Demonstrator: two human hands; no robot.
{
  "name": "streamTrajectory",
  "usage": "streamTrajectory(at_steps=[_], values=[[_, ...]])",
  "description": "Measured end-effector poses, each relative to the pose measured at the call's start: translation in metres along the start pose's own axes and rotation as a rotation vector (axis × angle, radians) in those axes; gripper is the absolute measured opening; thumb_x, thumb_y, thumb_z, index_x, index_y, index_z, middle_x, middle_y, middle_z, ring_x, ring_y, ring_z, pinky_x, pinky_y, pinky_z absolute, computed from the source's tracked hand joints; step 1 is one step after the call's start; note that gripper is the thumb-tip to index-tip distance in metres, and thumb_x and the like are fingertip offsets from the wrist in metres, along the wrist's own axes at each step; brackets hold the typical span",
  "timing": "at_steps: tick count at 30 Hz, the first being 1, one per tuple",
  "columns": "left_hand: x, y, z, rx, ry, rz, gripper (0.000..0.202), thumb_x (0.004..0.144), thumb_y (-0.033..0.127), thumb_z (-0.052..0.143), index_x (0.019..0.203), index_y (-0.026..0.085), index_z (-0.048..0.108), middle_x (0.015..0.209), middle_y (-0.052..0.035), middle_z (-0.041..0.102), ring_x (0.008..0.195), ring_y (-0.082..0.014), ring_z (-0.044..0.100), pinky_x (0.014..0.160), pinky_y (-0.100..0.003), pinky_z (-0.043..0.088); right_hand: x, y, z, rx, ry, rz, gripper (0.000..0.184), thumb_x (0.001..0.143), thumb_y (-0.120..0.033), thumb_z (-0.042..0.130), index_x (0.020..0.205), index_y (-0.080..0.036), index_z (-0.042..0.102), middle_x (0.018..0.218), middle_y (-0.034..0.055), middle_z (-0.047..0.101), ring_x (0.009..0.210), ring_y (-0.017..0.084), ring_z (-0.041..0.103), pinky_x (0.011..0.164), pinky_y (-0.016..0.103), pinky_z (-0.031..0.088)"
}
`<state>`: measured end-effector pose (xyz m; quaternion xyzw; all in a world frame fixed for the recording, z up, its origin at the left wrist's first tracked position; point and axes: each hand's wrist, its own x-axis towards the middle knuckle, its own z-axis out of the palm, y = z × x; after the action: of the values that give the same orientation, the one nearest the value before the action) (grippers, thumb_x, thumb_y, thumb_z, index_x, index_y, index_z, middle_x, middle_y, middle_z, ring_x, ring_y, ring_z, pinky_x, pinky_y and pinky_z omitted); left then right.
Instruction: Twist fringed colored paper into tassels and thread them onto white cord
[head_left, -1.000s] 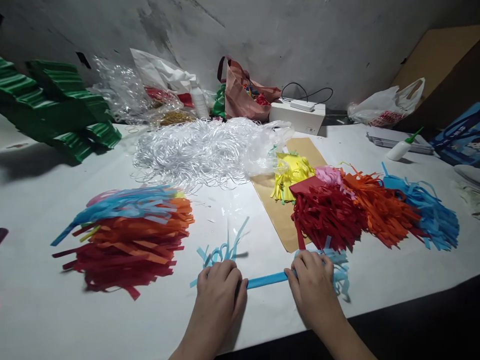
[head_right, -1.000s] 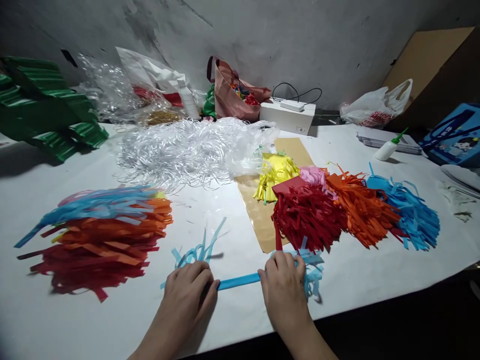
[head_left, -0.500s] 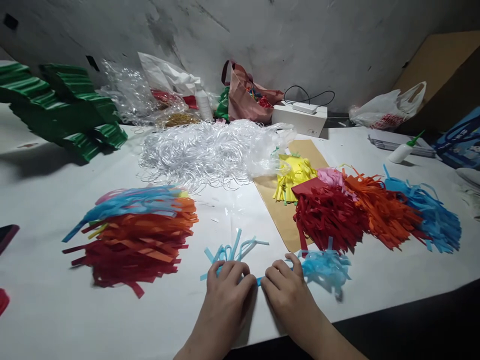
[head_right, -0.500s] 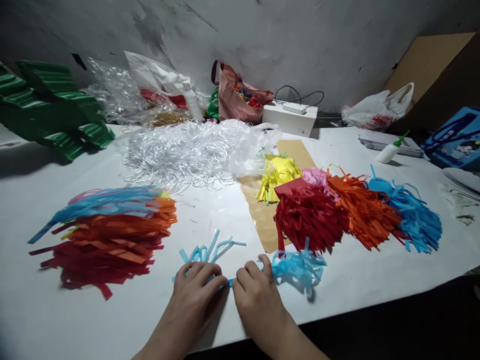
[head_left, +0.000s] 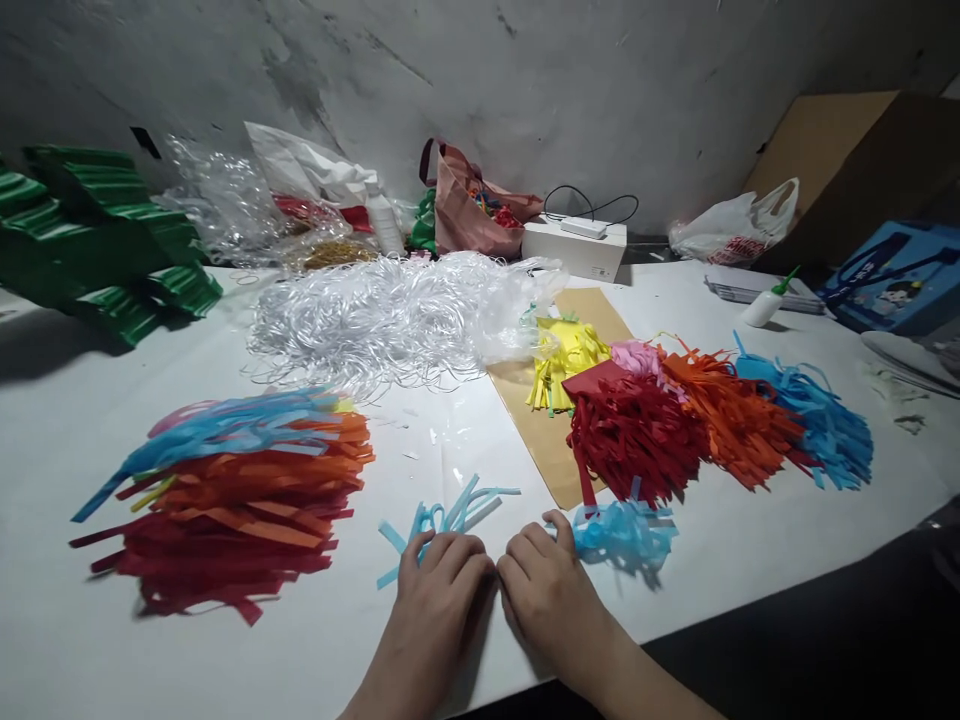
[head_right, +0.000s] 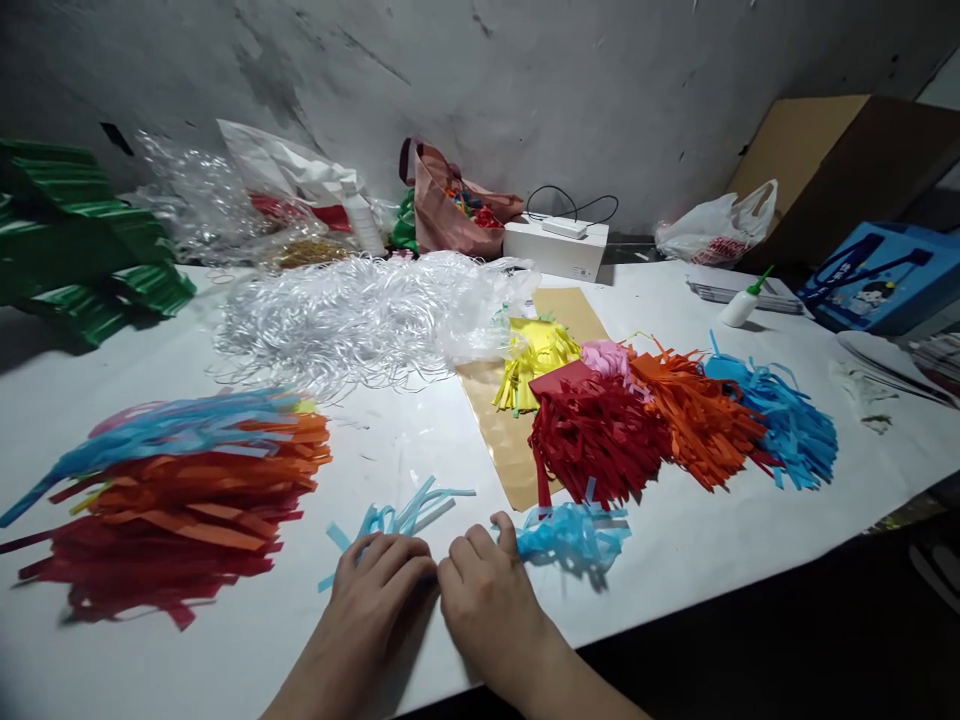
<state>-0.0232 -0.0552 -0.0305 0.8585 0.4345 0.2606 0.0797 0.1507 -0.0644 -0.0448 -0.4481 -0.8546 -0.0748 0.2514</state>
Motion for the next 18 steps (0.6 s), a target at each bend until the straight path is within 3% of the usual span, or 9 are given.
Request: streamTrajectory(at_steps=[7, 12, 18], values=[[-0.008, -0.005, 0.000, 0.056, 0.061, 0.022, 0.014, 0.093, 0.015, 0.056, 0.086, 0.025, 0.062, 0.090, 0.0009, 0.069, 0.089, -0.0210, 0.061, 0.096, -0.042, 0.030, -0.012, 0.014, -0.014, -0.036, -0.087, 0.000, 0.016, 0.092, -0.007, 0.054, 0.081, -0.019, 0.054, 0.080, 0.0018, 0.058, 0.082, 0.021, 0.050, 0.104, 0.048, 0.026], [-0.011, -0.007, -0.002, 0.136, 0.044, 0.029, 0.013, 0.092, 0.014, 0.054, 0.088, 0.023, 0.063, 0.093, -0.0012, 0.068, 0.089, -0.0209, 0.061, 0.093, -0.042, 0.032, -0.023, 0.033, -0.020, 0.015, -0.057, 0.085, 0.017, 0.094, -0.007, 0.053, 0.082, -0.019, 0.055, 0.082, 0.0016, 0.060, 0.083, 0.020, 0.052, 0.103, 0.046, 0.026], [-0.005, 0.006, 0.000, 0.218, 0.051, -0.161, 0.020, 0.093, 0.017, 0.049, 0.078, 0.021, 0.062, 0.093, -0.0053, 0.069, 0.091, -0.0251, 0.062, 0.095, -0.049, 0.031, -0.023, 0.038, -0.022, 0.007, -0.076, 0.191, 0.015, 0.091, -0.008, 0.055, 0.082, -0.020, 0.056, 0.092, 0.0045, 0.062, 0.092, 0.023, 0.054, 0.104, 0.048, 0.024]])
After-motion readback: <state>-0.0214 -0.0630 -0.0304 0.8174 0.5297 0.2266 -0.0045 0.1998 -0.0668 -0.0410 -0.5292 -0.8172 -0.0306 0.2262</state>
